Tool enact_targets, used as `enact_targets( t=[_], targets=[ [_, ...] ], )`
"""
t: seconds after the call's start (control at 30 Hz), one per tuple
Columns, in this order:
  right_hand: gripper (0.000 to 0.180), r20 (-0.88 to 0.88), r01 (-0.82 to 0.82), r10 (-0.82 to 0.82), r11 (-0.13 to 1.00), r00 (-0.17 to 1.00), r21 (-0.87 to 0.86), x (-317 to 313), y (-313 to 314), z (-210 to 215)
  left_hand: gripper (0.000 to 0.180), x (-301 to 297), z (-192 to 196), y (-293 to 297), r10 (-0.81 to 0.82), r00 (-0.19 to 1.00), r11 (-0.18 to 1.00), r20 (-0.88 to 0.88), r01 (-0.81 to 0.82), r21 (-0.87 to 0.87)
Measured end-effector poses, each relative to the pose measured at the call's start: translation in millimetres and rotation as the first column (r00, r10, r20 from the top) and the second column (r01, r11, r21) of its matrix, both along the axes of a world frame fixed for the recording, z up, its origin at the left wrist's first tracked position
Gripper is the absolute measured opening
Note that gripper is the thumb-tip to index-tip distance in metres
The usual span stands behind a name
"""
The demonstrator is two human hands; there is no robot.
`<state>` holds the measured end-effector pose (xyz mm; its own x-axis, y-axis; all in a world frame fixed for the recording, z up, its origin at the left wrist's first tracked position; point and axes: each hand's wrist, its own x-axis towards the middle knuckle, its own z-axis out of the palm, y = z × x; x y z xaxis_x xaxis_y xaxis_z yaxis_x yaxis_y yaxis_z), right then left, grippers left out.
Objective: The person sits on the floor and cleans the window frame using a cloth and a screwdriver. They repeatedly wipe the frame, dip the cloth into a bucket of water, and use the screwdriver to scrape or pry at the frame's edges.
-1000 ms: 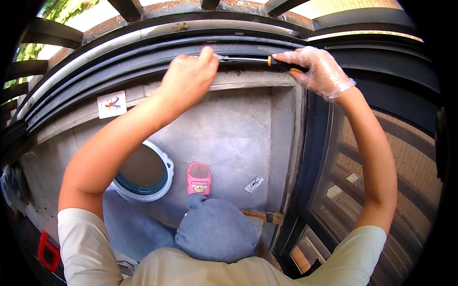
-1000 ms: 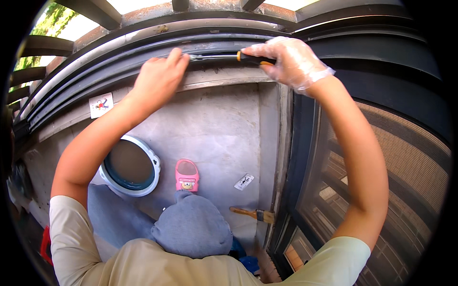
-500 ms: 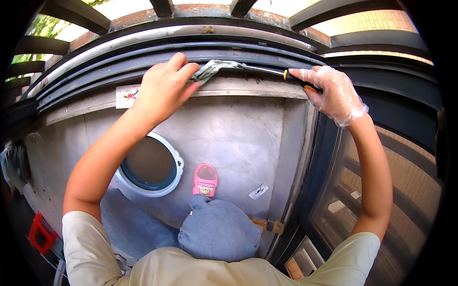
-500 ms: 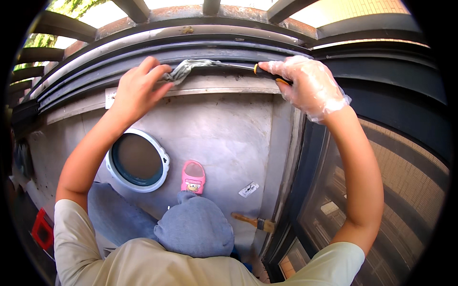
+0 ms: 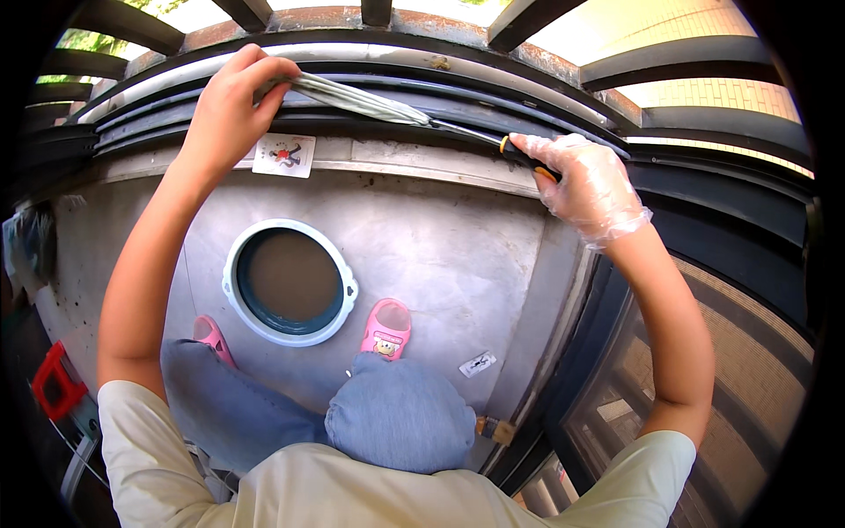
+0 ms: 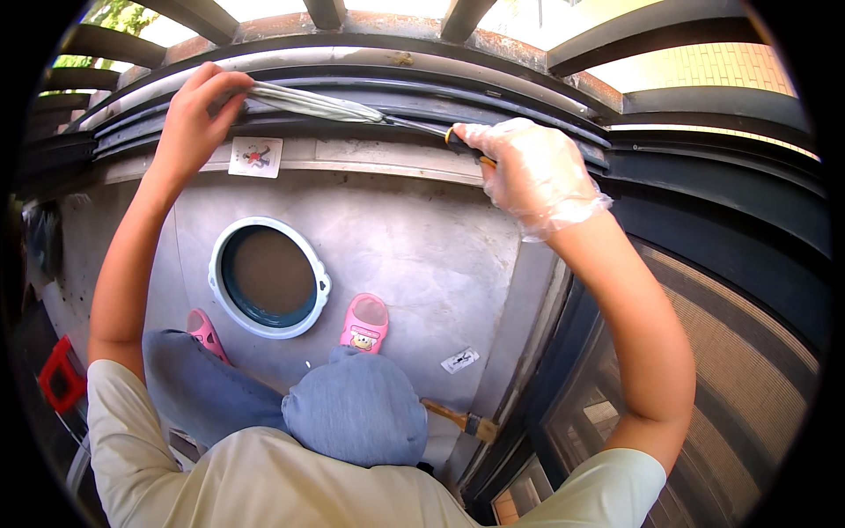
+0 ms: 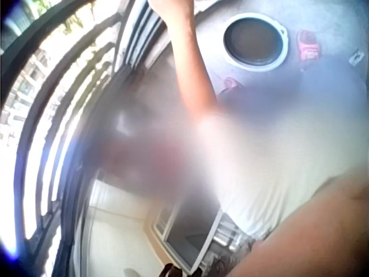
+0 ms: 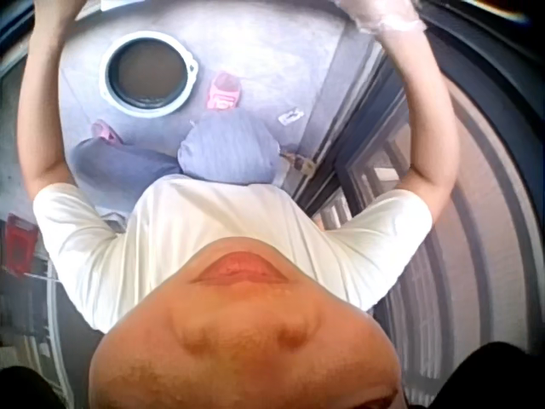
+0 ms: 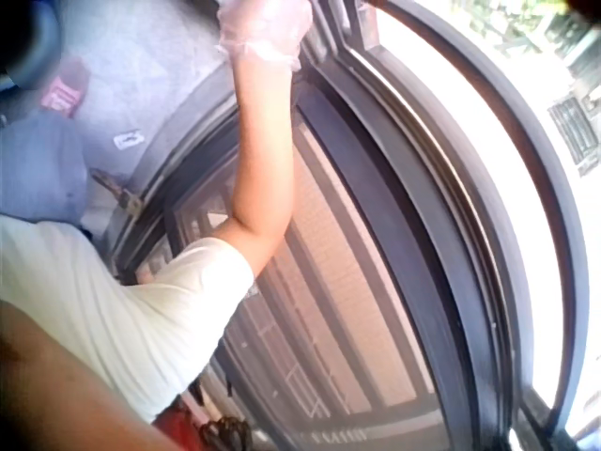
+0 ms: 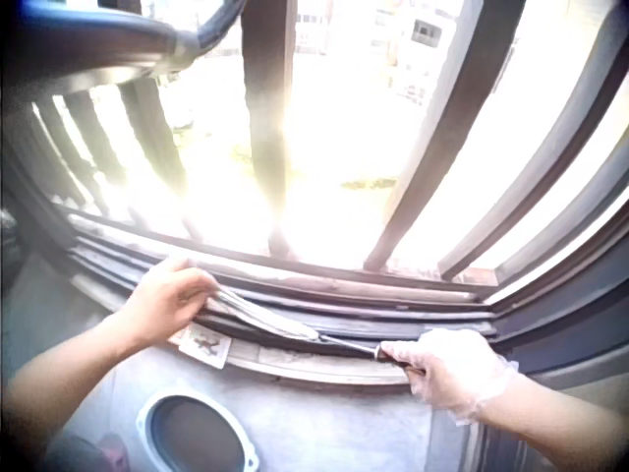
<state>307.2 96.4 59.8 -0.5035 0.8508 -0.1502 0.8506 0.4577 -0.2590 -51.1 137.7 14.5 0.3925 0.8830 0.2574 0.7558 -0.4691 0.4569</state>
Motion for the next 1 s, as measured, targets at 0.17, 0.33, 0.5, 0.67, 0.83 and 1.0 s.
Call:
enact_targets(
  t=[0.17,0.33,0.5,0.67,0.83,1.0],
  targets=[
    [0.047,0.07,-0.005,0.004,1.0,0.998,0.019,-6.3,-4.3,-2.5,0.032,2.4,-3.1,-7.6,-0.126,0.983,0.991,-0.131,0.121,-0.052],
    [0.044,-0.128,0.032,-0.034,0.999,0.991,-0.017,0.9,-5.9,14.5,0.042,14.3,-22.0,-21.0,-0.231,0.859,0.968,-0.456,0.251,-0.017],
    [0.051,-0.08,-0.047,0.044,0.998,0.996,-0.035,-25.1,3.3,11.0,0.037,12.7,-31.7,-26.3,-0.135,0.916,0.991,-0.377,0.132,-0.034],
    [0.047,0.008,-0.042,0.043,0.998,0.999,-0.047,-47.7,11.7,0.0,0.032,12.9,-41.2,-22.5,-0.077,0.936,0.997,-0.344,0.077,-0.014],
    [0.049,0.003,-0.057,0.057,0.997,0.998,-0.043,-49.2,9.9,0.5,0.033,4.6,-41.5,-24.4,-0.116,0.963,0.993,-0.242,0.118,-0.006],
    [0.05,-0.022,-0.033,0.032,0.999,0.999,-0.027,-59.3,9.7,-12.9,0.038,3.6,-42.7,-17.6,-0.117,0.941,0.993,-0.316,0.117,-0.021]
  ],
)
